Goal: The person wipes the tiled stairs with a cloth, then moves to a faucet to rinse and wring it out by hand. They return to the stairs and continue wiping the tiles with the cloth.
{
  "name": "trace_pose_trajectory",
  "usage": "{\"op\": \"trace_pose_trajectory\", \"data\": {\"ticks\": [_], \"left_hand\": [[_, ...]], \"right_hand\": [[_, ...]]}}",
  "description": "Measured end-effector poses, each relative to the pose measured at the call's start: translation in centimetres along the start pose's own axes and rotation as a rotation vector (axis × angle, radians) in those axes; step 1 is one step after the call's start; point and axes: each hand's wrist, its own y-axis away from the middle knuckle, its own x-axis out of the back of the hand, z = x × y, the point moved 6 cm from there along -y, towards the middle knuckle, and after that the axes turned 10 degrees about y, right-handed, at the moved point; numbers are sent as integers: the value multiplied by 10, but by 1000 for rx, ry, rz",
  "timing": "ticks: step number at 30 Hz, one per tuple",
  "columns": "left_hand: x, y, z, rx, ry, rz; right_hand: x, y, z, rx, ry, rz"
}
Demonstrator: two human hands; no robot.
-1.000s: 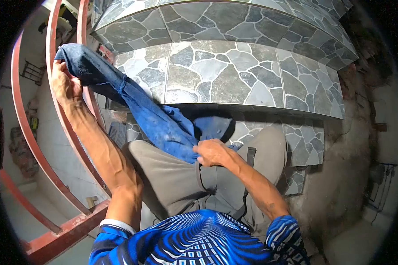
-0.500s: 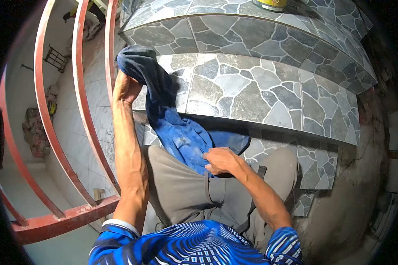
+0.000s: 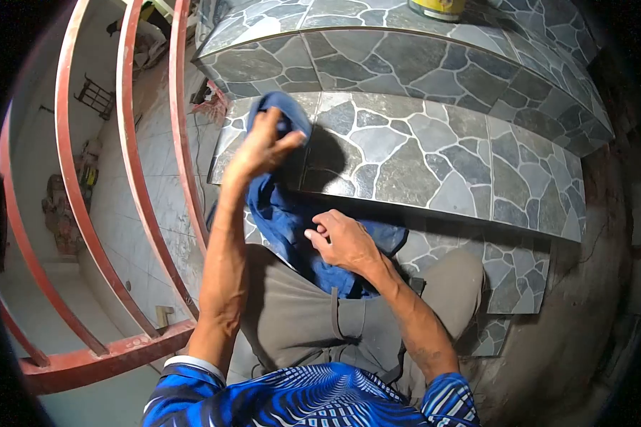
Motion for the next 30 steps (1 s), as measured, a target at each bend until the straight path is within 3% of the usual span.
{"op": "trace_pose_trajectory", "data": {"ticks": [4,8,16,21,24,26,27,30], "left_hand": [[-40,23,57,16,-57,-169],[-77,38,76,46,-191,-239],[-77,67,69,99,-157,-264],[-54,96,56,160,-93,-112],[-56,108,39,322,255,-19],[-82,127,25,491,1010,333],[-91,129,30,495,1321,497],[-91,125,27,362,1717,827]], "right_hand": [[37,-14,7,-251,-179,343],[81,-35,8,-271,67,514],[70,-51,17,-301,170,82],[63,-55,0,-100,296,311],[76,-64,-27,-40,301,371],[84,-65,-56,33,307,444],[85,-63,-67,68,309,480],[80,-49,-93,224,309,525]]}}
